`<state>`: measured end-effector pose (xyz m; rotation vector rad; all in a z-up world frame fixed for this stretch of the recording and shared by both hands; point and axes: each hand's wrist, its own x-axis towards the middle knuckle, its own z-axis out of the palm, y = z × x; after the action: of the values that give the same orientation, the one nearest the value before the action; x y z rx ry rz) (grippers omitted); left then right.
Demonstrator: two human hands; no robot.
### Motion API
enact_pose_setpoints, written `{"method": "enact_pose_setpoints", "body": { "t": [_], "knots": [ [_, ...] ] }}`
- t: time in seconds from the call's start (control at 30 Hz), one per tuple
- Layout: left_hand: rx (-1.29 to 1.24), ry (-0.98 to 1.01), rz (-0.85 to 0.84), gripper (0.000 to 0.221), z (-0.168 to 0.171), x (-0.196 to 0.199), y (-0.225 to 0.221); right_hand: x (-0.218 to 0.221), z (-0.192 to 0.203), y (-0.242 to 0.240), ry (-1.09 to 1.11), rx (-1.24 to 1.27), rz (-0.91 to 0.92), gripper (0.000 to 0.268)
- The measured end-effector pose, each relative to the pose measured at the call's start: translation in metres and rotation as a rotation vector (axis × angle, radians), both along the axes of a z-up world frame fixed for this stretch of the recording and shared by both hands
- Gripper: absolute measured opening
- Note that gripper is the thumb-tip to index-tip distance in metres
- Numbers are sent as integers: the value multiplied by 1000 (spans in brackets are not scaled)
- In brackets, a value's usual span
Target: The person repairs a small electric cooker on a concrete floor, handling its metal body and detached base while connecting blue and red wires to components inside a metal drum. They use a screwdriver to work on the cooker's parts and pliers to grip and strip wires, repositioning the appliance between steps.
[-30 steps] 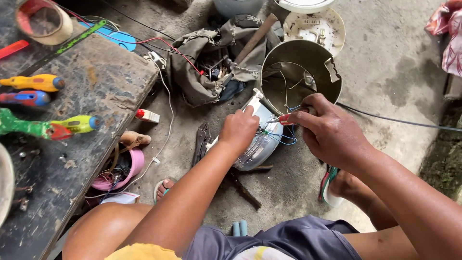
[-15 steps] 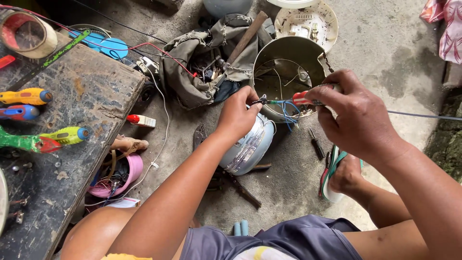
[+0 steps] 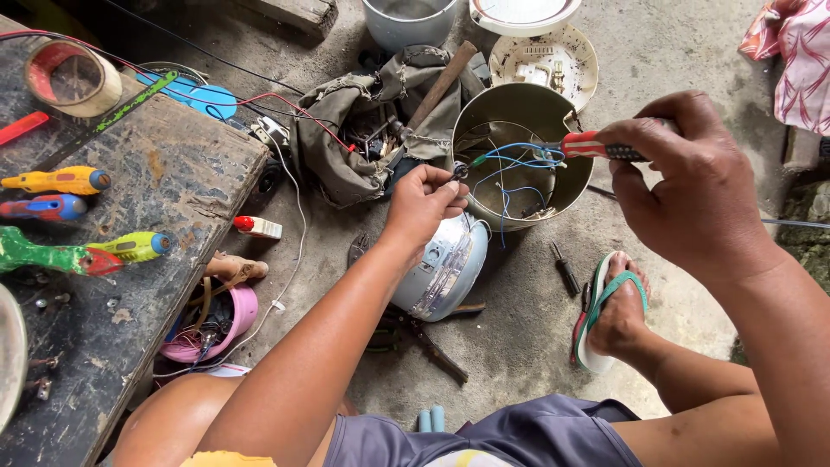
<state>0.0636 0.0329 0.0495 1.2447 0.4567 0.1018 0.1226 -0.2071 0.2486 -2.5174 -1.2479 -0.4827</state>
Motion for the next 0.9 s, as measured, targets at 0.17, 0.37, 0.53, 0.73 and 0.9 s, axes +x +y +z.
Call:
{"method": "enact_pose_setpoints", "body": {
  "t": [0.17, 0.37, 0.53, 0.73, 0.9],
  "knots": [
    [-53, 20, 57, 11, -15, -4, 9, 4, -3, -13, -38, 47, -9, 28],
    [-38, 25, 84, 21, -32, -17, 25, 2, -2, -18, 7, 90, -23, 25],
    [-40, 104, 129, 20, -40, -30, 30, 5, -2, -21, 32, 100, -6, 20],
    [-198, 110, 126, 23, -43, -30, 25, 8, 15, -22, 16, 162, -5, 16],
    [-239, -49, 117, 29, -60, -15, 20, -3, 39, -11, 74, 385, -87, 17]
  ]
}}
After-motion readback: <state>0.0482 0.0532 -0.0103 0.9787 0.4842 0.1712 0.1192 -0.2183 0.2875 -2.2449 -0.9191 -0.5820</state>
